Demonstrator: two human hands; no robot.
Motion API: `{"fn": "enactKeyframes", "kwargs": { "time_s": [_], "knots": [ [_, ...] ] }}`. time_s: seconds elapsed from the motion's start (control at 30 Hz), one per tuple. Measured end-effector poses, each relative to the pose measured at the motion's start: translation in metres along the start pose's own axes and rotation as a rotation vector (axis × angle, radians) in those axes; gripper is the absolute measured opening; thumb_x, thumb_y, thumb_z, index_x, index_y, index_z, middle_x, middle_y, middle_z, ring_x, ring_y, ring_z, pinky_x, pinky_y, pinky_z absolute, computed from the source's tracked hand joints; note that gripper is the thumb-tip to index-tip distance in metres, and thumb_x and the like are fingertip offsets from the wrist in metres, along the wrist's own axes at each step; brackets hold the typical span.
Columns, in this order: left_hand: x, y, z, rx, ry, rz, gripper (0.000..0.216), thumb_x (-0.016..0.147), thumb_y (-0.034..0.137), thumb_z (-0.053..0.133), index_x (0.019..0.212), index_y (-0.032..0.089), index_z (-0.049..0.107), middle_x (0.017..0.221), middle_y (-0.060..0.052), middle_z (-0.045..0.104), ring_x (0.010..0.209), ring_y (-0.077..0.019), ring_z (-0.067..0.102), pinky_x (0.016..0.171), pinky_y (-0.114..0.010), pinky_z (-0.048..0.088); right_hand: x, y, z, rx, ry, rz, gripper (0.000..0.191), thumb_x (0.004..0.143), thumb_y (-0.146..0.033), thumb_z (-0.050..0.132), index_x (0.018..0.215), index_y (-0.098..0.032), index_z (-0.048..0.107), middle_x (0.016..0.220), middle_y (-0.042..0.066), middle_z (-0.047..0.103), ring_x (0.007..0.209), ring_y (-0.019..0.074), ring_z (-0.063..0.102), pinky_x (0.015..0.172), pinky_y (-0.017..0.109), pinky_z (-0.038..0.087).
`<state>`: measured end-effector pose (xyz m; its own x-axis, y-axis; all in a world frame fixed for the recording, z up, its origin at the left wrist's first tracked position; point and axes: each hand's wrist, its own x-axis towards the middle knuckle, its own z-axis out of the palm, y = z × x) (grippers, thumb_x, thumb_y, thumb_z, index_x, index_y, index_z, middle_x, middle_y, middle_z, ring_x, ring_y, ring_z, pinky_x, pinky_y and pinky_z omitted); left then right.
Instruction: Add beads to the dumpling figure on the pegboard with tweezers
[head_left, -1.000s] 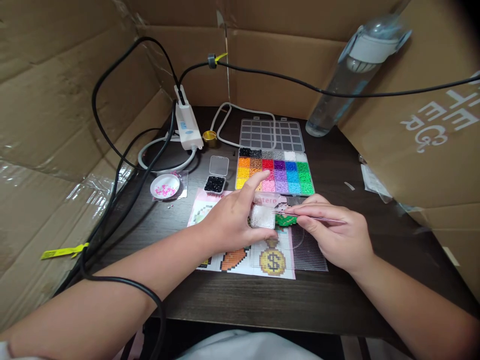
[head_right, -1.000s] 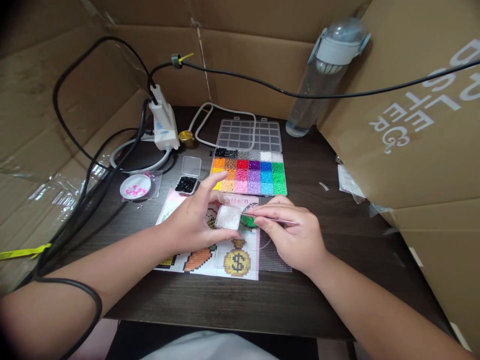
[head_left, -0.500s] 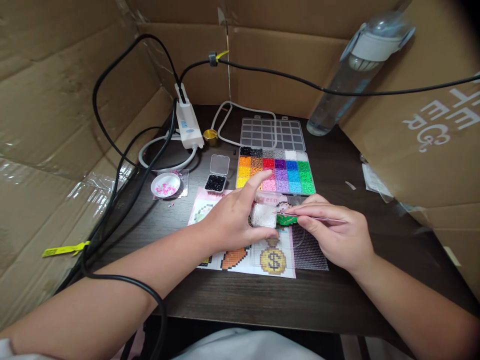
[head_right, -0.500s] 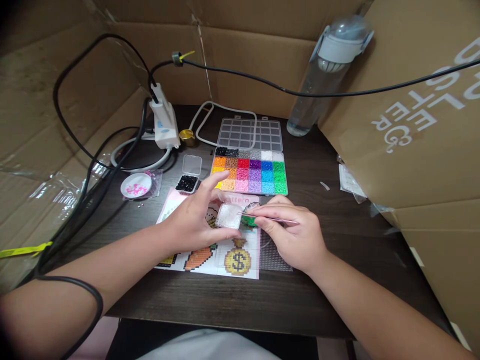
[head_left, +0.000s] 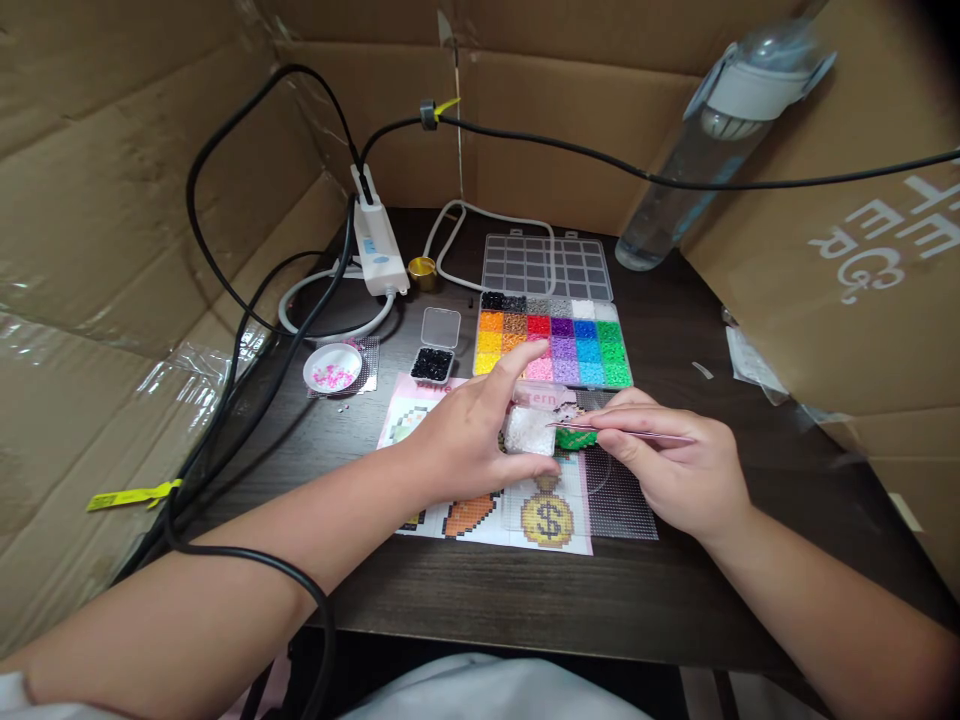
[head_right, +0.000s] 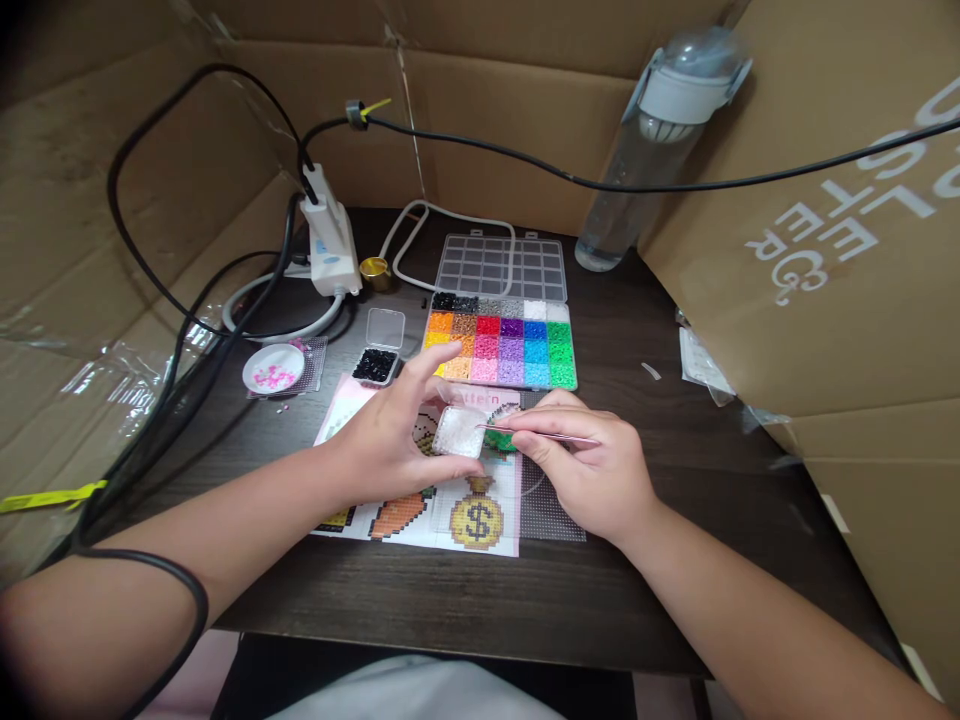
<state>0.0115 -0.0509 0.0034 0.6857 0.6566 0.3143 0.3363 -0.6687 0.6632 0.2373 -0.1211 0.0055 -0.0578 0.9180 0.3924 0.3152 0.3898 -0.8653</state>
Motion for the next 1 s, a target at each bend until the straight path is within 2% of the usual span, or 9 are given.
{"fn": "enactKeyframes", "kwargs": {
  "time_s": [0.2, 0.43, 0.57, 0.8, 1.0],
  "knots": [
    [0.001, 0.001, -0.001, 0.011, -0.008, -0.007, 0.109, 0.071, 0.044, 0.085, 0.154, 0.032, 0.014, 0.128, -0.011, 0.063, 0.103, -0.0266, 0.068, 0.087, -0.04, 0.055, -0.002, 0.001, -0.001, 0.019, -0.001, 0.032, 0.022, 0.089, -0.016, 0.069, 0.1, -0.031, 0.081, 0.093, 0.003, 0.079, 0.085, 0.0194, 0.07, 0.076, 0.036, 0.058],
    [0.002, 0.003, -0.001, 0.122, -0.047, -0.123, 0.108, 0.07, 0.04, 0.085, 0.154, 0.03, 0.018, 0.105, -0.007, 0.069, 0.09, -0.0253, 0.068, 0.08, -0.04, 0.054, -0.001, 0.002, -0.005, 0.044, 0.083, 0.053, 0.018, 0.089, -0.018, 0.071, 0.097, -0.03, 0.081, 0.092, 0.004, 0.079, 0.085, 0.0209, 0.071, 0.077, 0.038, 0.058],
    [0.003, 0.002, -0.002, 0.147, -0.055, -0.131, 0.108, 0.071, 0.039, 0.085, 0.154, 0.03, 0.017, 0.111, -0.009, 0.069, 0.09, -0.0246, 0.068, 0.082, -0.04, 0.054, 0.0, 0.0, -0.007, 0.045, 0.099, 0.046, 0.02, 0.089, -0.016, 0.07, 0.097, -0.031, 0.081, 0.092, 0.003, 0.079, 0.085, 0.0192, 0.071, 0.077, 0.035, 0.057],
    [0.003, 0.0, -0.004, 0.169, -0.049, -0.126, 0.104, 0.071, 0.039, 0.084, 0.153, 0.029, 0.021, 0.122, -0.012, 0.067, 0.104, -0.029, 0.067, 0.092, -0.044, 0.054, 0.001, 0.0, -0.008, 0.049, 0.097, 0.05, 0.019, 0.089, -0.016, 0.07, 0.096, -0.03, 0.081, 0.093, 0.004, 0.079, 0.085, 0.0199, 0.071, 0.077, 0.037, 0.056],
    [0.005, -0.003, -0.011, 0.212, -0.037, -0.166, 0.101, 0.072, 0.041, 0.084, 0.152, 0.031, 0.023, 0.116, -0.009, 0.068, 0.109, -0.0314, 0.066, 0.092, -0.046, 0.054, 0.001, 0.002, -0.009, 0.037, 0.11, 0.061, 0.017, 0.089, -0.017, 0.071, 0.096, -0.029, 0.081, 0.092, 0.004, 0.079, 0.085, 0.0196, 0.071, 0.079, 0.036, 0.057]
  ]
}}
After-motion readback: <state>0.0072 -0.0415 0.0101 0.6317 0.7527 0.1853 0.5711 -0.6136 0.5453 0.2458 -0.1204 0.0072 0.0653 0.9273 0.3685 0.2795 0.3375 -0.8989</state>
